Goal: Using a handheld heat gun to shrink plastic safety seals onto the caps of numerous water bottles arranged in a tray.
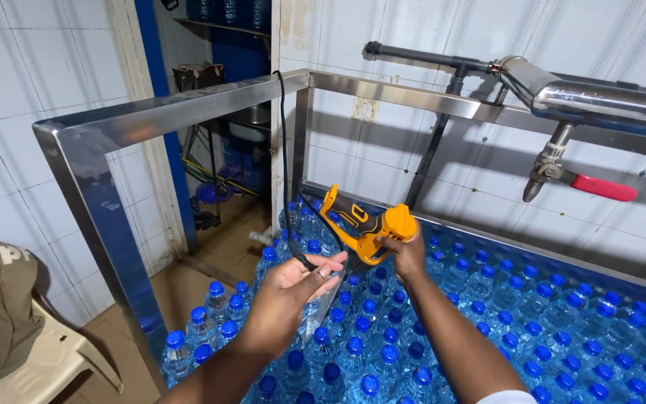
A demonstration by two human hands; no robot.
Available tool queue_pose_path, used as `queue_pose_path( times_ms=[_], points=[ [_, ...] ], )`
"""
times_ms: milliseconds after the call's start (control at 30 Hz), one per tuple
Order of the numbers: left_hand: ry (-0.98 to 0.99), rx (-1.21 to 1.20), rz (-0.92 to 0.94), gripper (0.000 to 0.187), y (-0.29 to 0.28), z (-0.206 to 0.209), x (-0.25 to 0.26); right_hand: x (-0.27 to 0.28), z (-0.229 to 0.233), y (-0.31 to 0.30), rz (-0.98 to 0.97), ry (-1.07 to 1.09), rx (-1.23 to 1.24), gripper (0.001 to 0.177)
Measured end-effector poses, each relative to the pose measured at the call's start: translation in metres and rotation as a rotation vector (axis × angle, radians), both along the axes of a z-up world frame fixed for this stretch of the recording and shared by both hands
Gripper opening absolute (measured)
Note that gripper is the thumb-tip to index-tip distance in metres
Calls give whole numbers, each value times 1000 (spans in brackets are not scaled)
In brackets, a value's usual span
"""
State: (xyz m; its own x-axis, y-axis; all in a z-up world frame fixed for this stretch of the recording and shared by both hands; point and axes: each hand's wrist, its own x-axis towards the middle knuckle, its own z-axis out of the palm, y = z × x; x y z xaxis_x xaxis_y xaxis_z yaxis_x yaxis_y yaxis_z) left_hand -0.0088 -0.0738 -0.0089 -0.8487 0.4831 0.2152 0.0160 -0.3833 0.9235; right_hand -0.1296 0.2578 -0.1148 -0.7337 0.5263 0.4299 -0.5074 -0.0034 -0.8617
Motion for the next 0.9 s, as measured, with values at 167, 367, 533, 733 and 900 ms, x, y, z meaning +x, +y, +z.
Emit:
queue_pose_path(
  times_ms=[167,367,533,733,900],
  points=[
    [-14,5,-14,28,-7,-10,-2,16,-5,0,-40,-135,47,86],
    [-128,-67,-28,30,-11,1,5,58,7,15,-149,-319,177,85],
    [-59,-49,-63,27,-5,8,10,86,4,24,-153,-328,101,79],
    [-50,21,-99,20,5,8,10,91,8,20,-95,-169,-15,63],
    [-26,43,-92,22,5,7,9,77,-1,21,-156,-92,-146,77]
  ],
)
